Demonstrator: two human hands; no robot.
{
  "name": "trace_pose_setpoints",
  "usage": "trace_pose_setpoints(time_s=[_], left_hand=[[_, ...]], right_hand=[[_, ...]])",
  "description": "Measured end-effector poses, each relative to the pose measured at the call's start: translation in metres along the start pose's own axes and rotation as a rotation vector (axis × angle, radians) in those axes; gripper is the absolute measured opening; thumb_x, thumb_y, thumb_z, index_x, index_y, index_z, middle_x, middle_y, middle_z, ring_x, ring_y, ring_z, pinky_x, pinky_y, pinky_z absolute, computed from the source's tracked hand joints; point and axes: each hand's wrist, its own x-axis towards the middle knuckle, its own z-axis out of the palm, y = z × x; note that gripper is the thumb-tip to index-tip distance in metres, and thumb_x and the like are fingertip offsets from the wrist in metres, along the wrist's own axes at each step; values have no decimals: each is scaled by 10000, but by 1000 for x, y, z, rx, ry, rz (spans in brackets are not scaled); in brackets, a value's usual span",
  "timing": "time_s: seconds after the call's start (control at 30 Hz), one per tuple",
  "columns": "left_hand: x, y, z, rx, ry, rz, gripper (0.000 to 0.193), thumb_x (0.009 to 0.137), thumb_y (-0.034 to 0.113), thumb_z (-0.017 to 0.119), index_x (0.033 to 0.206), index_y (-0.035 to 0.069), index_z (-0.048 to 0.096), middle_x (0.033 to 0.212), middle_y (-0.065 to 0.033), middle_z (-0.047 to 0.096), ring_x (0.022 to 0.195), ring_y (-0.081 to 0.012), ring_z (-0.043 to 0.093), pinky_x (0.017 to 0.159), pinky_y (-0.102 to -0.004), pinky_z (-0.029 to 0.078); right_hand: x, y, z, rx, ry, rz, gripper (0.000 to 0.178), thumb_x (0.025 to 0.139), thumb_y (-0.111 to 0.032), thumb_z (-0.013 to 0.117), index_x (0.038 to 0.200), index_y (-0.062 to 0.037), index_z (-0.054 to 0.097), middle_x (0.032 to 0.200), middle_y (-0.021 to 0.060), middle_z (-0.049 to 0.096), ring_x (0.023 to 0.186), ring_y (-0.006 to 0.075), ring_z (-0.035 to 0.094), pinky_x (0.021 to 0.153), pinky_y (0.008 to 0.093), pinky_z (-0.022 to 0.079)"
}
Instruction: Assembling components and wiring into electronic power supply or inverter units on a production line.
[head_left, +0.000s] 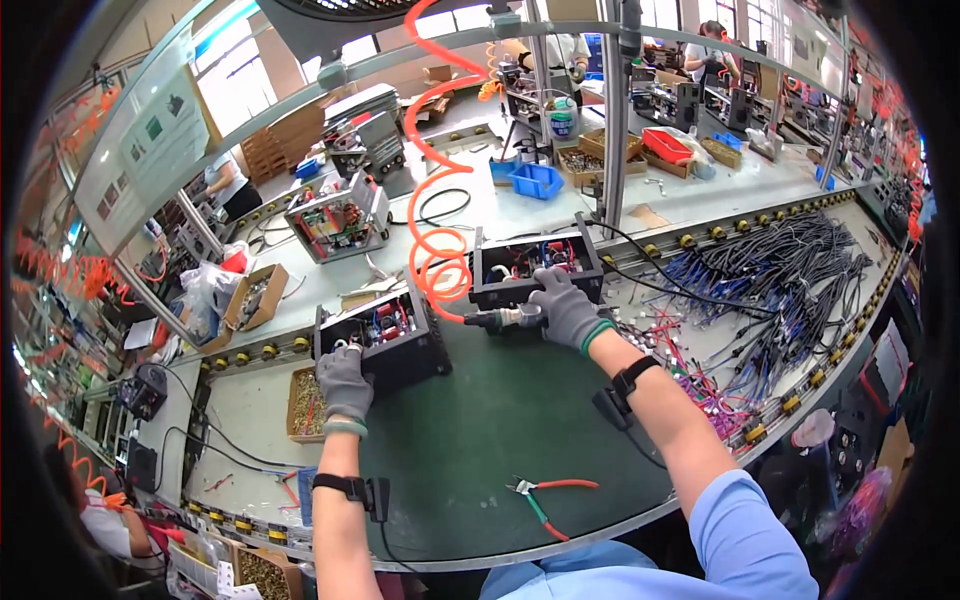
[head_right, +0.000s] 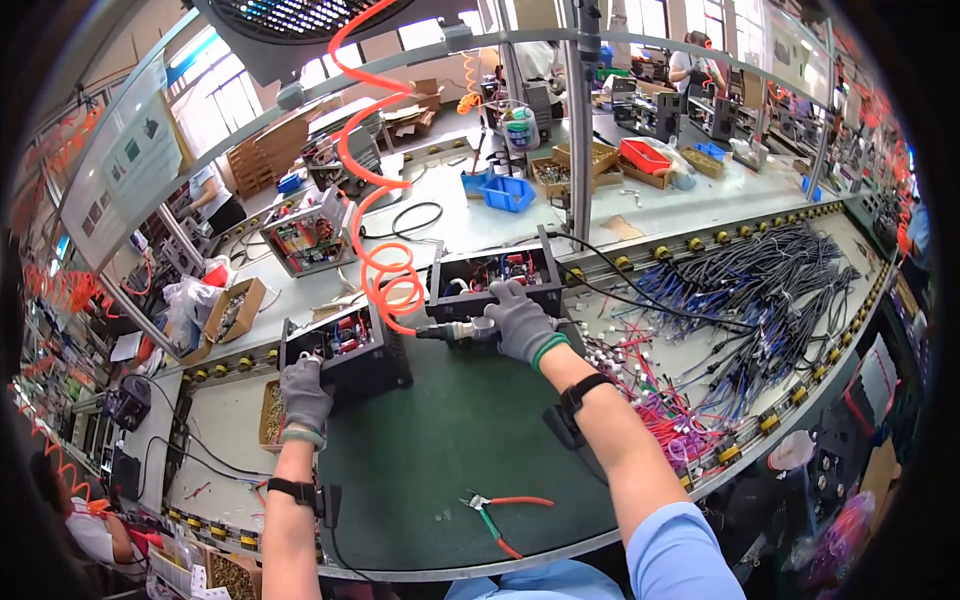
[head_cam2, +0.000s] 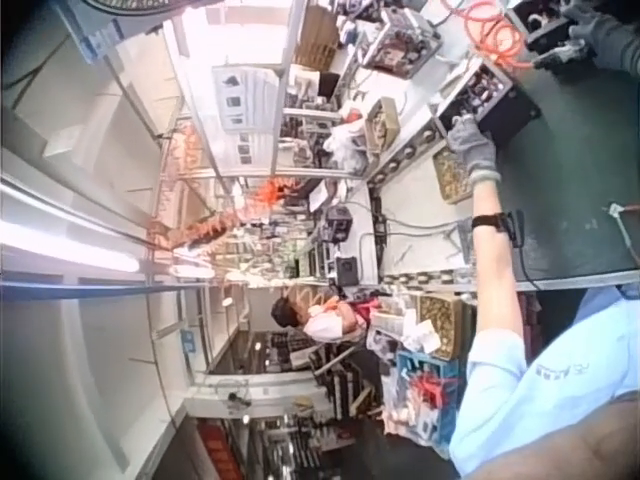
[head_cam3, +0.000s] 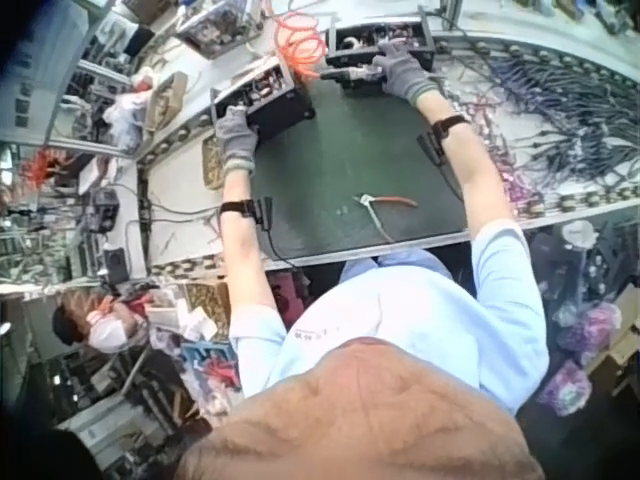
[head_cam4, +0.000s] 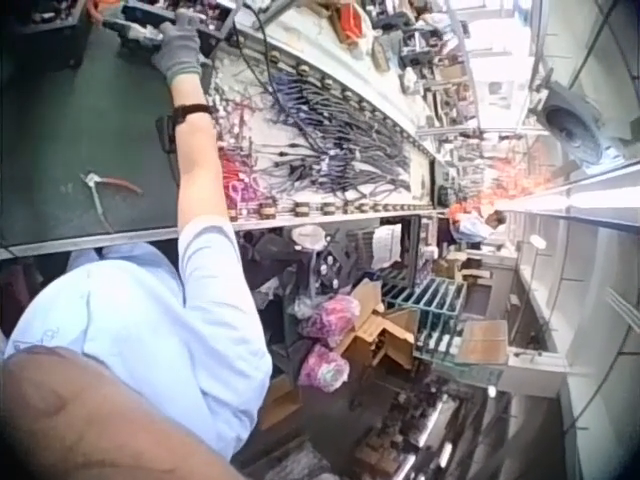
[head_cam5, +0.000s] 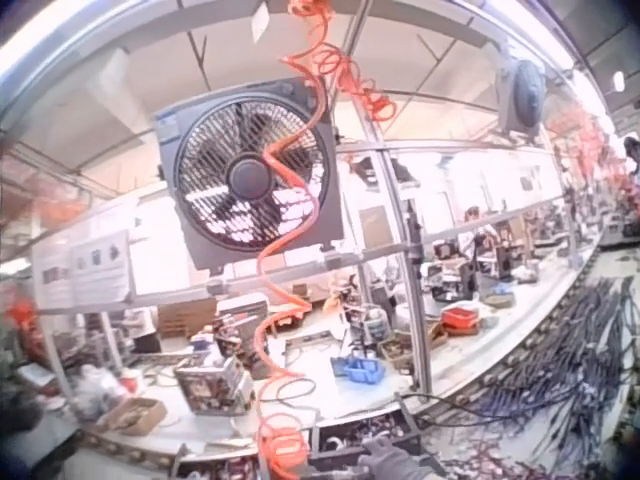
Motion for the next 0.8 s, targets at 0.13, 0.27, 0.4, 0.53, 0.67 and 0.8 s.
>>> trace_pose_setpoints(time_s=[0.13, 0.27, 0.4, 0.53, 0.67, 0.8], left_hand=[[-50, 16, -22, -104, 146, 35, 493, 687, 112, 751, 1156, 46, 615, 1040, -178, 632, 984, -374, 586, 899, -474, 451], [-105, 28, -86, -491, 87, 28, 624, 707, 64, 727, 1303, 27, 545, 999, -187, 629, 901, -398, 614, 821, -495, 499], [-94, 24, -122, -444, 163, 134, 582, 763, 27, 681, 1324, 25, 527, 1061, -210, 654, 977, -393, 645, 837, -442, 534], [-25, 25, -78, -269, -12, 145, 402, 911, 260, 611, 1258, 58, 577, 1138, -200, 649, 1021, -366, 633, 896, -473, 478], [-12, 29, -65, -226, -323, 10, 458, 971, 499, 449, 1154, 129, 649, 1117, -162, 678, 1045, -368, 630, 940, -468, 453], [-24, 32, -100, -297, -489, -103, 551, 946, 572, 483, 1154, 91, 651, 1110, -192, 678, 1079, -363, 617, 913, -466, 468]], right_hand=[[-51, -14, 1, 0, 174, -163, 316, 655, -35, 675, 967, -67, 636, 1324, 147, 493, 1264, 369, 458, 893, 456, 532], [-118, -52, -41, 131, -169, -156, 465, 608, -109, 760, 1042, -88, 594, 1373, 140, 474, 1252, 369, 485, 878, 467, 546], [-109, -78, -88, 338, 210, -170, 423, 590, -114, 754, 971, -87, 574, 1181, 143, 599, 1040, 364, 604, 807, 457, 530], [-26, -81, -103, 286, -95, 237, 255, 678, -157, 693, 902, -58, 623, 1051, 192, 653, 1024, 366, 629, 871, 428, 516], [29, -75, -98, 11, -438, 323, 403, 714, -252, 663, 1020, 7, 708, 974, 225, 713, 940, 355, 701, 863, 425, 549], [15, -76, -93, -49, -438, 332, 392, 724, -281, 677, 995, 0, 702, 956, 219, 712, 941, 345, 698, 847, 428, 550]])
